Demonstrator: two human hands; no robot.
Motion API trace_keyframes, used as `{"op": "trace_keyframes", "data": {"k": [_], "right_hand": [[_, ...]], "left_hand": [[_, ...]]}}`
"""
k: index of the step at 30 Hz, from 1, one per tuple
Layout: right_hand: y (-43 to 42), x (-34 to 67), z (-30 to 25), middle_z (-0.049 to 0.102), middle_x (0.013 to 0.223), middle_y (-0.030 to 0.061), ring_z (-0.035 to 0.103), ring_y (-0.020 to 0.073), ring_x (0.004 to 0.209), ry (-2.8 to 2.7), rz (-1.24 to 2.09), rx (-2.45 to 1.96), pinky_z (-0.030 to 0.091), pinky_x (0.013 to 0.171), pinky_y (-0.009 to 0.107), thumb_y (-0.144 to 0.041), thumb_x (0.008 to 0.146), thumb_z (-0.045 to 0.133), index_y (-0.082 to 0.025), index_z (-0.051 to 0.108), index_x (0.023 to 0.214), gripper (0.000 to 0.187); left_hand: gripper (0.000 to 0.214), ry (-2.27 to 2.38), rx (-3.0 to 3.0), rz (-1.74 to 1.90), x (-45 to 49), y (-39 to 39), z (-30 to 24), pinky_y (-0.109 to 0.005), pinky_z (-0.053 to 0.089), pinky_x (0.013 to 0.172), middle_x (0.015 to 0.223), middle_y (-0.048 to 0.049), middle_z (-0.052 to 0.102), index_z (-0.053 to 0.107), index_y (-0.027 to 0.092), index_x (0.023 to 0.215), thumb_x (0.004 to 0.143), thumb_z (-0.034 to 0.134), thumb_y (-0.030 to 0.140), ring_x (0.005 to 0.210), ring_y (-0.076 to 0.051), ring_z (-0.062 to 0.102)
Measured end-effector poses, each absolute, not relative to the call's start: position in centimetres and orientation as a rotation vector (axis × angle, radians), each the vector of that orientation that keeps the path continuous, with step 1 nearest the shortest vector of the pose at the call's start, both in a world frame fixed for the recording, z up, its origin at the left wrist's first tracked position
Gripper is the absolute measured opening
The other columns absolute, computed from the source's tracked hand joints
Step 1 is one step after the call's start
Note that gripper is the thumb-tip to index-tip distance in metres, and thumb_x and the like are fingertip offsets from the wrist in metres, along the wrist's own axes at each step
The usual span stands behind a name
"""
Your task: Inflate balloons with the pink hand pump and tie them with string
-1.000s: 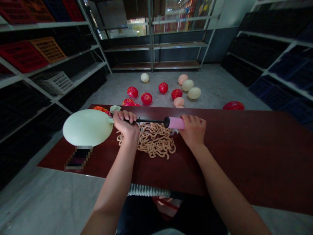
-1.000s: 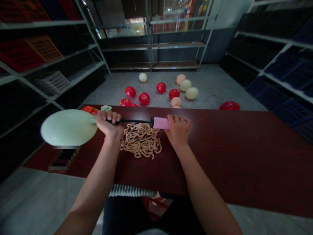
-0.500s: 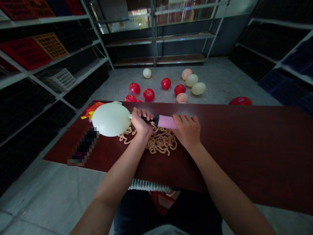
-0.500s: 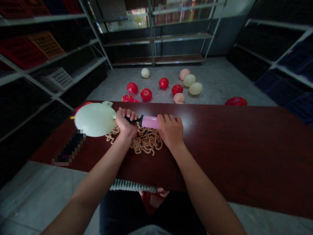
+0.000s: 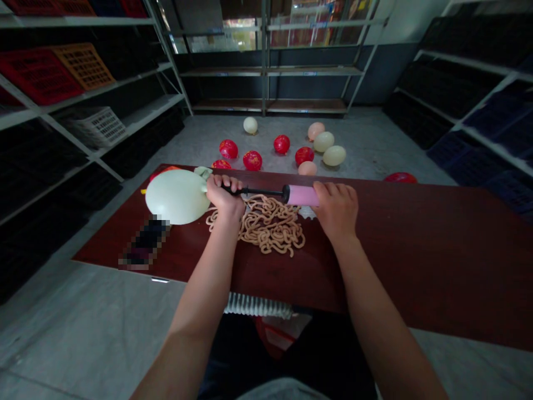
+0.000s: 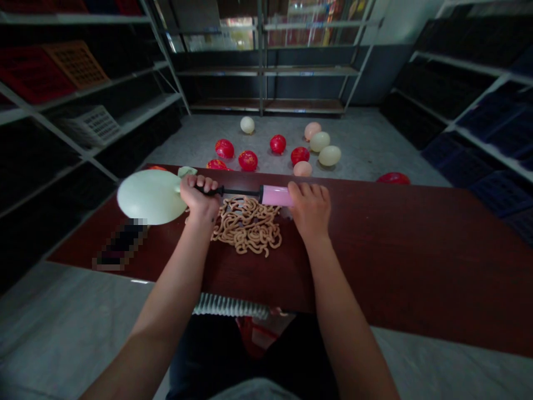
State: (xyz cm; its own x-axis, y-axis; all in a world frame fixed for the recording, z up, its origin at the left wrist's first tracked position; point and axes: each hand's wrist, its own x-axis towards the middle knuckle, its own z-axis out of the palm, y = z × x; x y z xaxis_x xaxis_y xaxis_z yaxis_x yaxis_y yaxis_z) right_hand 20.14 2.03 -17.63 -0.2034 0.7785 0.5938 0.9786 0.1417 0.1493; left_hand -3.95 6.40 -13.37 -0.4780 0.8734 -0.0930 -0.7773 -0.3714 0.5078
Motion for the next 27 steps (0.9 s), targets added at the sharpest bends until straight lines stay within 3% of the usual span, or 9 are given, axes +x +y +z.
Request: {"op": "trace_keyframes", "data": {"k": [8, 13, 27], "right_hand": [[1.9, 21.2, -17.4, 0.067, 0.101, 0.0102, 0.052, 0.0267, 0.093, -1.907, -0.690, -1.725, 0.034, 0.087, 0.039, -0.025, 0.084, 0.056, -0.019, 0.061, 0.114, 0.031], [1.5, 20.7, -17.4, 0.067, 0.096, 0.0097, 0.052, 0.0269, 0.090, -1.917, -0.625, -1.785, 0.032, 0.083, 0.039, -0.026, 0.081, 0.058, -0.019, 0.061, 0.109, 0.029], [-0.3, 16.6, -17.3, 0.067, 0.089, 0.0090, 0.053, 0.0254, 0.086, -2.113, -0.458, -1.617, 0.027, 0.074, 0.036, -0.028, 0.080, 0.062, -0.017, 0.061, 0.105, 0.027]], "left_hand": [[0.044, 0.543, 0.384, 2.042, -5.0, 5.1, -11.1, -0.025, 0.023, 0.041, 0.048, 0.0057, 0.024, 0.021, 0.021, 0.060, 0.099, 0.038, 0.030, 0.035, -0.007, 0.023], [0.042, 0.518, 0.393, 2.105, -3.8, 4.6, -11.2, -0.024, 0.022, 0.039, 0.048, 0.0055, 0.022, 0.023, 0.020, 0.058, 0.098, 0.034, 0.023, 0.035, -0.007, 0.020], [0.051, 0.613, 0.456, 1.889, 1.8, 3.1, -12.6, -0.024, 0.026, 0.040, 0.045, 0.0057, 0.023, 0.022, 0.020, 0.054, 0.100, 0.041, 0.034, 0.034, -0.007, 0.023]]}}
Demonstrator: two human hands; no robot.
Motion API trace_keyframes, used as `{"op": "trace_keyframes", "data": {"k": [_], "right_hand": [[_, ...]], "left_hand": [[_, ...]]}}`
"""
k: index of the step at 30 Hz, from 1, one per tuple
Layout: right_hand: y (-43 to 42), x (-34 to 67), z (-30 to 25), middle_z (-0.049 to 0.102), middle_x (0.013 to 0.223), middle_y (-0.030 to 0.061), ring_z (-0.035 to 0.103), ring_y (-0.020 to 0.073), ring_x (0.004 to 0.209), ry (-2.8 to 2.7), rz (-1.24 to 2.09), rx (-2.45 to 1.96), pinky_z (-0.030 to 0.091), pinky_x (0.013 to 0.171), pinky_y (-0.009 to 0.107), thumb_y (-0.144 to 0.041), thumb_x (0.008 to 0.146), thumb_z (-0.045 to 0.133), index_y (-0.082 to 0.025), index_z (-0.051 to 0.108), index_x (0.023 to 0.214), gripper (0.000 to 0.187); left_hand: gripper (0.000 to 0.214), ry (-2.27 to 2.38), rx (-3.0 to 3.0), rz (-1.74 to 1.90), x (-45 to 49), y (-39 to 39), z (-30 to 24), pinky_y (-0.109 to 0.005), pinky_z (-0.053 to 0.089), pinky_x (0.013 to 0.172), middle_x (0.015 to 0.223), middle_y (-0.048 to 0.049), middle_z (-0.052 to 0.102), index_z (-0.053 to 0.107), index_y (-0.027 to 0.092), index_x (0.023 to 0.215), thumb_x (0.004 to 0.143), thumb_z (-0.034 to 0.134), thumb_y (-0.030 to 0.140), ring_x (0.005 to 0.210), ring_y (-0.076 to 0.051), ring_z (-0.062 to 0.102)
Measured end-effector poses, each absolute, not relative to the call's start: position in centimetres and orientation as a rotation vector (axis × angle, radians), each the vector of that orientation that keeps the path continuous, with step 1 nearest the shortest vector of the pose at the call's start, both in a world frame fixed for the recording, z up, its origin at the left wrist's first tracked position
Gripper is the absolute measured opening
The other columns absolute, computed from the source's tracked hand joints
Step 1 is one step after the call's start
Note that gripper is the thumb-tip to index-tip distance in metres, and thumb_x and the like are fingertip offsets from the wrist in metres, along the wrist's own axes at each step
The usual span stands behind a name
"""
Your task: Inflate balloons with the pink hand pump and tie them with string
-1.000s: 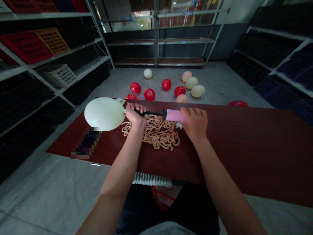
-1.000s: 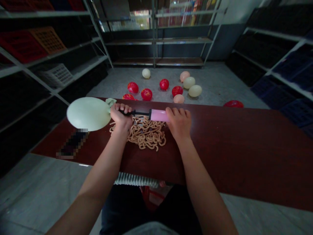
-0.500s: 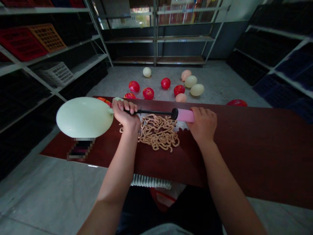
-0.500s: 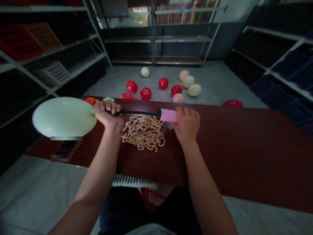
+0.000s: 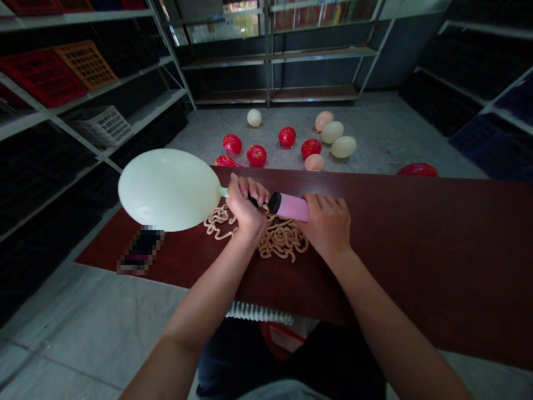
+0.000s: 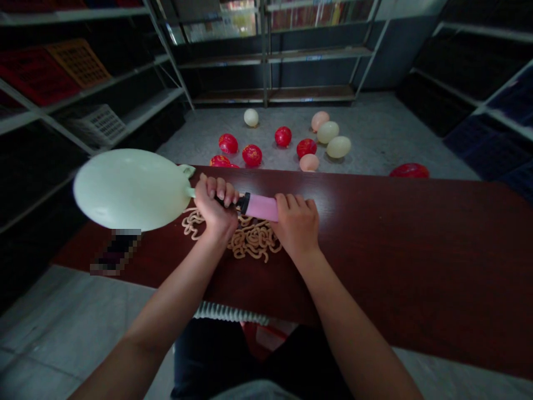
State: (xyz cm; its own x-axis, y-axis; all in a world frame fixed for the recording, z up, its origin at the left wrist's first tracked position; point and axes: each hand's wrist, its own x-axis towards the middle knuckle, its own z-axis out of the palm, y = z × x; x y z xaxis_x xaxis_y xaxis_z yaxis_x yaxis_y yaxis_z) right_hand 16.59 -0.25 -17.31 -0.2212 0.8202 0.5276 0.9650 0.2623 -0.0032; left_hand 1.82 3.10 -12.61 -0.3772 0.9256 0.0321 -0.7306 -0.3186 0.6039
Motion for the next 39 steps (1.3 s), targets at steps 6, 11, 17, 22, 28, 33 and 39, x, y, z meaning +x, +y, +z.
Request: {"op": "trace_keyframes", "data": {"k": [6, 11, 17, 22, 28, 33, 39], "right_hand": [[0.4, 17.3, -17.7, 0.068, 0.090, 0.0077, 0.053, 0.0255, 0.087, -2.121, -0.563, -1.599, 0.027, 0.076, 0.037, -0.030, 0.084, 0.060, -0.018, 0.061, 0.106, 0.026], [1.2, 17.9, -17.7, 0.067, 0.092, 0.0079, 0.052, 0.0257, 0.090, -2.135, -0.653, -1.571, 0.030, 0.080, 0.037, -0.028, 0.084, 0.060, -0.018, 0.060, 0.113, 0.030], [1.3, 18.8, -17.7, 0.068, 0.095, 0.0083, 0.051, 0.0258, 0.091, -2.114, -0.771, -1.620, 0.030, 0.086, 0.038, -0.026, 0.083, 0.060, -0.019, 0.060, 0.115, 0.033], [1.4, 20.6, -17.7, 0.068, 0.100, 0.0091, 0.052, 0.0259, 0.095, -2.046, -0.814, -1.662, 0.029, 0.091, 0.040, -0.026, 0.084, 0.057, -0.019, 0.060, 0.117, 0.033], [1.8, 22.5, -17.9, 0.069, 0.097, 0.0102, 0.054, 0.0251, 0.094, -1.913, -0.826, -1.696, 0.030, 0.094, 0.040, -0.027, 0.086, 0.052, -0.018, 0.064, 0.110, 0.028], [1.9, 22.3, -18.3, 0.067, 0.100, 0.0139, 0.053, 0.0269, 0.092, -1.887, -0.671, -1.731, 0.035, 0.085, 0.040, -0.029, 0.084, 0.053, -0.014, 0.063, 0.110, 0.031], [1.5, 21.0, -17.9, 0.065, 0.096, 0.0132, 0.051, 0.0282, 0.091, -1.838, -0.639, -1.805, 0.035, 0.084, 0.042, -0.023, 0.082, 0.053, -0.016, 0.063, 0.107, 0.027]], "left_hand": [[0.048, 0.563, 0.428, 1.891, 1.5, 4.0, -13.5, -0.026, 0.027, 0.041, 0.045, 0.0050, 0.026, 0.025, 0.020, 0.056, 0.100, 0.037, 0.032, 0.034, -0.008, 0.026], [0.045, 0.572, 0.343, 1.896, 0.9, 5.1, -13.9, -0.025, 0.027, 0.042, 0.044, 0.0060, 0.027, 0.023, 0.020, 0.059, 0.100, 0.036, 0.031, 0.033, -0.008, 0.028], [0.039, 0.538, 0.236, 1.962, -1.2, 6.1, -14.4, -0.026, 0.024, 0.042, 0.045, 0.0064, 0.029, 0.024, 0.021, 0.060, 0.097, 0.036, 0.024, 0.033, -0.007, 0.028], [0.037, 0.522, 0.187, 2.031, -3.3, 6.3, -14.0, -0.026, 0.021, 0.042, 0.045, 0.0072, 0.028, 0.024, 0.020, 0.061, 0.096, 0.037, 0.022, 0.032, -0.007, 0.027], [0.038, 0.453, 0.264, 2.058, -4.0, 5.5, -12.6, -0.025, 0.020, 0.041, 0.045, 0.0068, 0.027, 0.024, 0.020, 0.060, 0.096, 0.038, 0.022, 0.033, -0.007, 0.024], [0.043, 0.468, 0.318, 2.071, -2.7, 4.5, -11.8, -0.025, 0.021, 0.041, 0.044, 0.0066, 0.024, 0.022, 0.020, 0.059, 0.099, 0.037, 0.027, 0.033, -0.007, 0.022], [0.043, 0.484, 0.324, 2.068, -1.8, 4.1, -11.8, -0.024, 0.022, 0.041, 0.046, 0.0067, 0.023, 0.021, 0.019, 0.059, 0.099, 0.036, 0.026, 0.034, -0.007, 0.022]]}}
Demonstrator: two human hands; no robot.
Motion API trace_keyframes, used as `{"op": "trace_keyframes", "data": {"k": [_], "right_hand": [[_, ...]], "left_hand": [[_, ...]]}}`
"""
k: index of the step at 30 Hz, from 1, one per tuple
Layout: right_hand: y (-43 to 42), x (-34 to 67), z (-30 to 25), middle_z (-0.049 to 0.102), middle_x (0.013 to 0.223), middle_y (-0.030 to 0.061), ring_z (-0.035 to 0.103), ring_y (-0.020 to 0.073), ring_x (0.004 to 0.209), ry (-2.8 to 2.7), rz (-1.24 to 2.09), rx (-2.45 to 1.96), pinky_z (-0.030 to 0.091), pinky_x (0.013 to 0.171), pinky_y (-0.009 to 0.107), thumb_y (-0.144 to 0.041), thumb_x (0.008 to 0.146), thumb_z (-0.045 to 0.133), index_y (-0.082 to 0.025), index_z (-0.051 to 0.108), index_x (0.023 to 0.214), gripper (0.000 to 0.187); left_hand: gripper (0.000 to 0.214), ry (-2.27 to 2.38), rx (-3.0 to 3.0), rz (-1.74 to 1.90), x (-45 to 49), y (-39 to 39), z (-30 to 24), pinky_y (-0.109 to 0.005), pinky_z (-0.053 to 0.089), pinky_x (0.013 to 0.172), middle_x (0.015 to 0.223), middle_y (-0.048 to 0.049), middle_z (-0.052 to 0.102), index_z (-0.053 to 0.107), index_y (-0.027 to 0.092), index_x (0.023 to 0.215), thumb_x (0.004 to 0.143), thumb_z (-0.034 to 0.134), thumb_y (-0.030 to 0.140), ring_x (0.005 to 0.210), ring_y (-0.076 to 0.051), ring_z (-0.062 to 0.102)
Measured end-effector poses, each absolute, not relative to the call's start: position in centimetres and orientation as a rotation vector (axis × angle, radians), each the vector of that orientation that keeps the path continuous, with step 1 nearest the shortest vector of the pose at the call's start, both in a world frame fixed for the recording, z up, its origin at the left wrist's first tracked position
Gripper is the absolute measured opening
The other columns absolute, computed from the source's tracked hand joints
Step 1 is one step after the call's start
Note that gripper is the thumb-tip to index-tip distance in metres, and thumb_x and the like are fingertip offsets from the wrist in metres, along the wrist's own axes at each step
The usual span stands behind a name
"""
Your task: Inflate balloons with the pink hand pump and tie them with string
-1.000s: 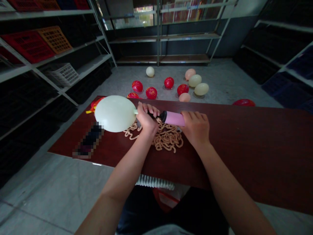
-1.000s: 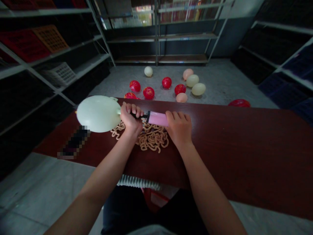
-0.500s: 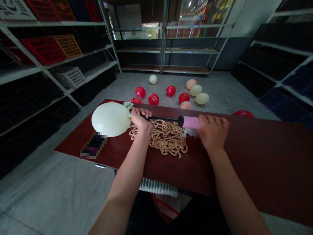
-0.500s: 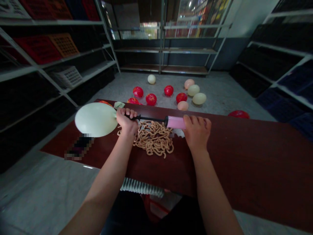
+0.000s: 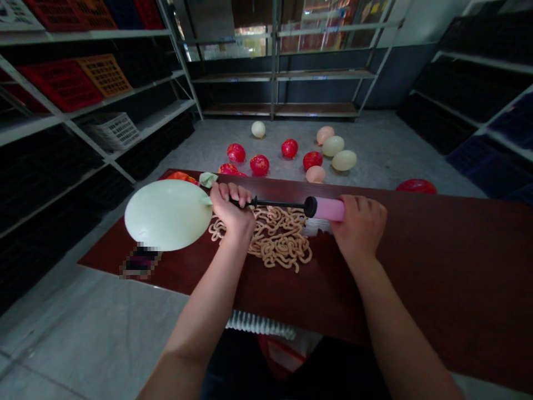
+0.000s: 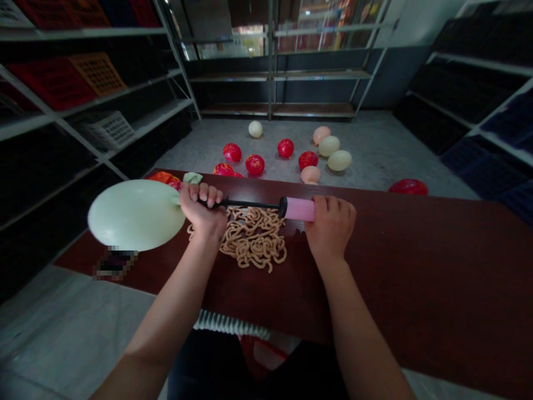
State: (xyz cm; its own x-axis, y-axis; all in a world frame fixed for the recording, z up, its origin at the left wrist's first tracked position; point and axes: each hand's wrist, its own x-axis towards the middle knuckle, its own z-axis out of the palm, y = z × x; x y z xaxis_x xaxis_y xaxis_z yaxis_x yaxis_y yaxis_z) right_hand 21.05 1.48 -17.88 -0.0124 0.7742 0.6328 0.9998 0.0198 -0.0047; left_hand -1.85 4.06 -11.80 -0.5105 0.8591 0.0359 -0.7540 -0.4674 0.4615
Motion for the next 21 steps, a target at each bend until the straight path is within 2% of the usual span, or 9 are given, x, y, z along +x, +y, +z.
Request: {"op": "trace_keyframes", "data": {"k": [9, 14, 21], "right_hand": [[-0.5, 16.5, -17.3, 0.065, 0.095, 0.0101, 0.050, 0.0271, 0.091, -1.928, -0.516, -1.777, 0.031, 0.086, 0.041, -0.022, 0.080, 0.058, -0.017, 0.061, 0.105, 0.026], [-0.9, 15.5, -17.5, 0.066, 0.097, 0.0086, 0.051, 0.0264, 0.092, -1.990, -0.460, -1.758, 0.029, 0.085, 0.039, -0.020, 0.077, 0.060, -0.018, 0.060, 0.108, 0.031], [0.3, 16.1, -18.1, 0.068, 0.098, 0.0087, 0.053, 0.0263, 0.092, -2.092, -0.530, -1.652, 0.029, 0.088, 0.039, -0.027, 0.083, 0.058, -0.018, 0.059, 0.113, 0.032]], "left_hand": [[0.048, 0.523, 0.369, 1.941, 1.7, 3.1, -13.1, -0.024, 0.025, 0.041, 0.045, 0.0059, 0.027, 0.024, 0.020, 0.056, 0.099, 0.041, 0.033, 0.033, -0.007, 0.027], [0.049, 0.571, 0.327, 1.883, 2.2, 3.3, -13.9, -0.024, 0.028, 0.041, 0.044, 0.0060, 0.029, 0.025, 0.020, 0.056, 0.099, 0.042, 0.037, 0.033, -0.007, 0.028], [0.046, 0.593, 0.252, 1.891, 0.7, 4.8, -14.2, -0.025, 0.025, 0.039, 0.043, 0.0062, 0.030, 0.026, 0.020, 0.059, 0.100, 0.039, 0.035, 0.031, -0.008, 0.029]]}}
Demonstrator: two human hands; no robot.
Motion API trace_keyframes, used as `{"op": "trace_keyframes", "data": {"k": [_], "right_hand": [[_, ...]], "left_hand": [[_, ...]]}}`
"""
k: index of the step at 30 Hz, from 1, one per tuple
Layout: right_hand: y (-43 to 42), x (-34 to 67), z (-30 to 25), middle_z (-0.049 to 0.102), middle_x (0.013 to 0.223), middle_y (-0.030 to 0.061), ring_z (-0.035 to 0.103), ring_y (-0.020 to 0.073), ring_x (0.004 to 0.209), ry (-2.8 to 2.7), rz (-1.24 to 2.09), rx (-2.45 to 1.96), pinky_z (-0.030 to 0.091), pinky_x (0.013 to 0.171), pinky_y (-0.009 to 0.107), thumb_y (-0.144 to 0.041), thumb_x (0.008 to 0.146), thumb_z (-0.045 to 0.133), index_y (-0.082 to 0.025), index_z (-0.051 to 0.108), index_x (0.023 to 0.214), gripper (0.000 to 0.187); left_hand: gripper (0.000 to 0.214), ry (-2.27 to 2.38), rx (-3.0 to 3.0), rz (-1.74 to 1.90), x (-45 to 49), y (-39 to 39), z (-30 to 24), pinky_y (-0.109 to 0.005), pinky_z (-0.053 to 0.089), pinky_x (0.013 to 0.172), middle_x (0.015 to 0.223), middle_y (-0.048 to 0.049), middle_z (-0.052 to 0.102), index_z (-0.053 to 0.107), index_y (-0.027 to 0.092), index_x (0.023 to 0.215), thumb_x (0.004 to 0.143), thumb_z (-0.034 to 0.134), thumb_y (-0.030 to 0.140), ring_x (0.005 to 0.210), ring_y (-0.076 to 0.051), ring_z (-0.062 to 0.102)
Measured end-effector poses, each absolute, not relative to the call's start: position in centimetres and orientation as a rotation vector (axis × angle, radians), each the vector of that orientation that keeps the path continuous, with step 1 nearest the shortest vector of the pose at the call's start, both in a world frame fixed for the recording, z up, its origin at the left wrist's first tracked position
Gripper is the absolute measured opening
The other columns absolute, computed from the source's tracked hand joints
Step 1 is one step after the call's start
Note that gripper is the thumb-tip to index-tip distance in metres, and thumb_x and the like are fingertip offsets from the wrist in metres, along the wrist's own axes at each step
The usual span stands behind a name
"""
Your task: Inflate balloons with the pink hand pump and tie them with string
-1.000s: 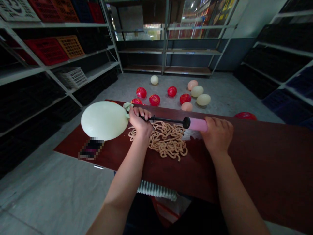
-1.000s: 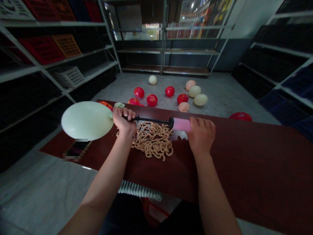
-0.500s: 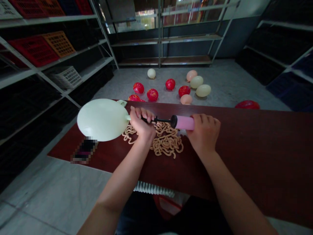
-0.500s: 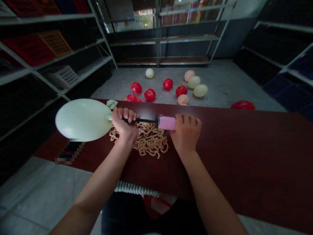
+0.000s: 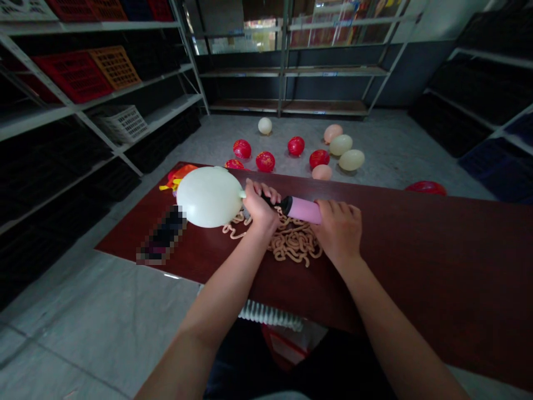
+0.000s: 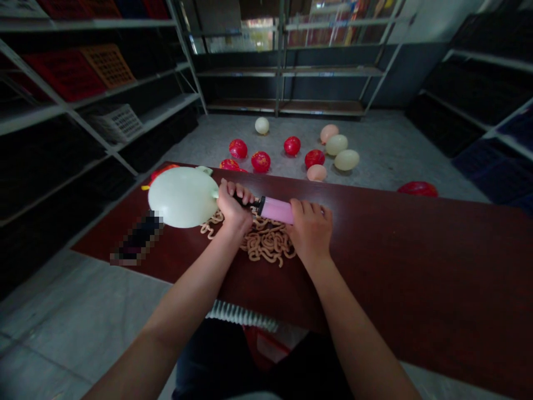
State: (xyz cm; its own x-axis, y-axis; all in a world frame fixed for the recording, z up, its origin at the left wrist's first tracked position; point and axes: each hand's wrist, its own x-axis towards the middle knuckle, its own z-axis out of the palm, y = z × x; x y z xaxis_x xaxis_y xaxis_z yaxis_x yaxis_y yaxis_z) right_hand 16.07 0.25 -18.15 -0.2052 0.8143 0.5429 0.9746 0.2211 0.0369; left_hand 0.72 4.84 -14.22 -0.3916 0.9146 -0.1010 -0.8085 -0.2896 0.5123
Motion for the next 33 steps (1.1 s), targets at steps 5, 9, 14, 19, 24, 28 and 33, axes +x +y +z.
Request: {"op": "trace_keyframes", "data": {"k": [5, 9, 14, 19, 24, 28, 33], "right_hand": [[0.6, 16.3, -18.1, 0.068, 0.099, 0.0093, 0.053, 0.0270, 0.095, -2.100, -0.601, -1.615, 0.030, 0.090, 0.039, -0.028, 0.081, 0.060, -0.019, 0.058, 0.117, 0.037], [0.8, 17.2, -17.9, 0.068, 0.104, 0.0103, 0.052, 0.0272, 0.097, -2.114, -0.643, -1.634, 0.029, 0.094, 0.040, -0.026, 0.081, 0.061, -0.019, 0.057, 0.118, 0.038], [1.2, 19.2, -17.6, 0.067, 0.106, 0.0096, 0.052, 0.0271, 0.101, -2.059, -0.673, -1.691, 0.029, 0.097, 0.041, -0.024, 0.082, 0.060, -0.020, 0.058, 0.118, 0.036], [1.6, 20.7, -17.7, 0.066, 0.107, 0.0096, 0.052, 0.0267, 0.102, -1.974, -0.655, -1.724, 0.031, 0.098, 0.040, -0.024, 0.082, 0.058, -0.020, 0.060, 0.117, 0.035], [1.6, 20.5, -18.1, 0.066, 0.100, 0.0097, 0.052, 0.0261, 0.092, -1.932, -0.524, -1.798, 0.033, 0.088, 0.039, -0.026, 0.083, 0.055, -0.019, 0.062, 0.109, 0.027], [1.1, 19.6, -17.9, 0.066, 0.099, 0.0105, 0.051, 0.0269, 0.091, -1.915, -0.478, -1.821, 0.031, 0.087, 0.040, -0.023, 0.081, 0.057, -0.018, 0.061, 0.108, 0.028], [0.1, 17.8, -17.3, 0.067, 0.097, 0.0097, 0.051, 0.0279, 0.093, -1.945, -0.418, -1.777, 0.029, 0.085, 0.041, -0.021, 0.082, 0.056, -0.019, 0.061, 0.106, 0.024]], "left_hand": [[0.046, 0.590, 0.292, 1.921, -0.4, 5.2, -14.0, -0.025, 0.026, 0.041, 0.044, 0.0069, 0.030, 0.025, 0.021, 0.061, 0.099, 0.041, 0.042, 0.032, -0.008, 0.029], [0.044, 0.562, 0.278, 1.958, -1.7, 5.7, -14.1, -0.025, 0.026, 0.041, 0.045, 0.0070, 0.030, 0.024, 0.021, 0.062, 0.100, 0.038, 0.039, 0.033, -0.008, 0.029], [0.041, 0.553, 0.246, 2.004, -3.7, 5.9, -13.4, -0.025, 0.023, 0.041, 0.045, 0.0071, 0.028, 0.024, 0.021, 0.061, 0.098, 0.040, 0.030, 0.033, -0.007, 0.026], [0.042, 0.536, 0.324, 2.025, -5.0, 5.0, -11.8, -0.024, 0.024, 0.041, 0.046, 0.0065, 0.026, 0.023, 0.020, 0.061, 0.099, 0.038, 0.031, 0.034, -0.007, 0.024], [0.046, 0.543, 0.390, 2.054, -4.1, 4.0, -10.8, -0.024, 0.022, 0.040, 0.048, 0.0060, 0.023, 0.022, 0.020, 0.059, 0.100, 0.040, 0.033, 0.035, -0.007, 0.022], [0.047, 0.550, 0.412, 2.088, -2.9, 3.6, -10.8, -0.024, 0.021, 0.040, 0.049, 0.0055, 0.022, 0.021, 0.020, 0.058, 0.101, 0.036, 0.033, 0.035, -0.007, 0.021], [0.050, 0.631, 0.434, 2.035, -1.0, 3.4, -11.5, -0.023, 0.023, 0.040, 0.047, 0.0062, 0.022, 0.021, 0.020, 0.057, 0.100, 0.042, 0.036, 0.035, -0.007, 0.021]]}}
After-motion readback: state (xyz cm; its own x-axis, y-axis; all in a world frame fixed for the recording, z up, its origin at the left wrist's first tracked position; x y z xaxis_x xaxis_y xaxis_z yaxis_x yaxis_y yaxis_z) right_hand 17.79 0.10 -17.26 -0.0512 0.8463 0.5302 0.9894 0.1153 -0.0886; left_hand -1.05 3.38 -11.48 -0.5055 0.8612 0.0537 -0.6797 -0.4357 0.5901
